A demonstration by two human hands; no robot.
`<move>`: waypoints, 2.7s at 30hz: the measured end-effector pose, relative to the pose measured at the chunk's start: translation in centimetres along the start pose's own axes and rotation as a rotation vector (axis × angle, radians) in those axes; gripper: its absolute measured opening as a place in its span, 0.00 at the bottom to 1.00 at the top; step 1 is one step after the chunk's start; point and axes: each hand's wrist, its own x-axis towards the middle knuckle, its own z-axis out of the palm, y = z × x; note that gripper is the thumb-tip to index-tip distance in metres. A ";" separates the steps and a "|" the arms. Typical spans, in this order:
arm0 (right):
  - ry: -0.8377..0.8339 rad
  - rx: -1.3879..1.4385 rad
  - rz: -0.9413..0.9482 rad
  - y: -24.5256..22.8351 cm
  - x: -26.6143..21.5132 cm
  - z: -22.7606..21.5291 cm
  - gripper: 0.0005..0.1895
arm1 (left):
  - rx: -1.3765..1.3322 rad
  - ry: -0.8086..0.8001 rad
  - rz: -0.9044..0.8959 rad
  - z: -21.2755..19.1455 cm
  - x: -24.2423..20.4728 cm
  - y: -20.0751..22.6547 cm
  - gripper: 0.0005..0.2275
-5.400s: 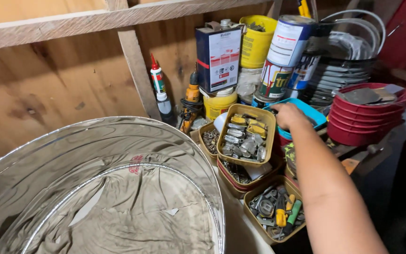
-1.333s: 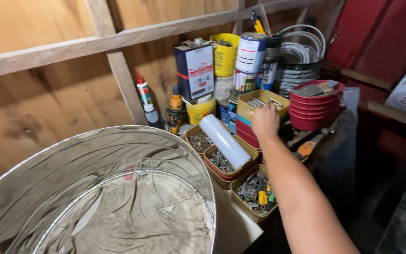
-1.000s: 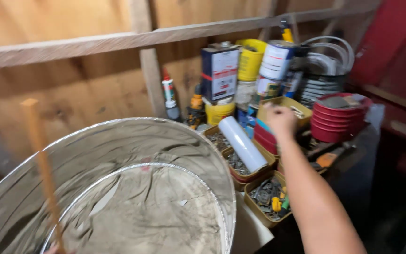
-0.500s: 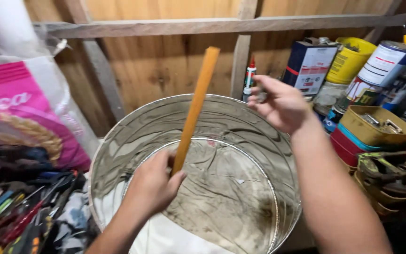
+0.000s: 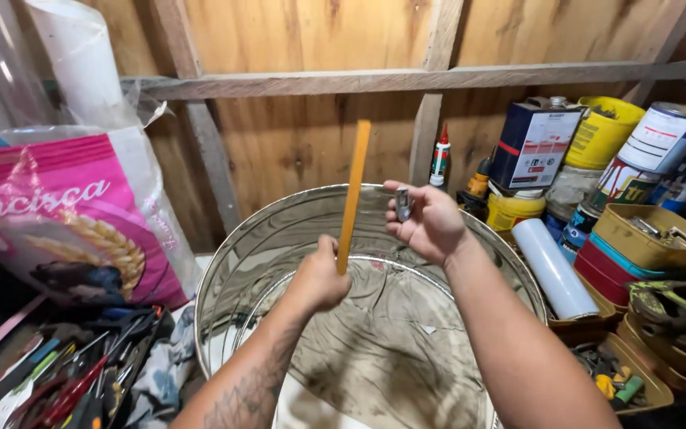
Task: The person retrieves a wooden stick and a metal clamp from a cluttered shelf. They then attach the metal clamp to the wooden stick and proceed to secure the assembly onto the rim of a large metal drum.
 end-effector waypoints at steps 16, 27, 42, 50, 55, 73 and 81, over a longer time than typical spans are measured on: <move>-0.010 -0.014 -0.277 -0.3 -2.6 -2.3 0.20 | -0.315 0.016 -0.085 -0.5 -0.5 1.0 0.17; 0.022 -0.023 -0.413 -1.0 -3.1 -2.6 0.20 | -0.830 0.063 0.059 2.5 0.8 -0.9 0.12; 0.038 -0.132 -0.424 -0.8 -3.3 -2.2 0.22 | -0.660 0.022 0.102 0.5 -0.7 -0.3 0.11; 0.006 -0.146 -0.457 -0.3 -2.7 -3.0 0.24 | -0.506 0.010 0.088 0.1 -1.1 0.2 0.10; -0.015 -0.158 -0.456 -0.5 -3.6 -1.7 0.24 | -0.452 -0.023 0.073 -0.2 -1.3 0.7 0.07; -0.019 -0.227 -0.440 0.2 -3.4 -1.8 0.26 | -0.420 0.090 0.190 0.7 -0.2 -0.9 0.08; -0.035 -0.272 -0.445 0.2 -3.8 -0.9 0.26 | -0.379 -0.064 0.213 1.0 -0.1 -1.0 0.10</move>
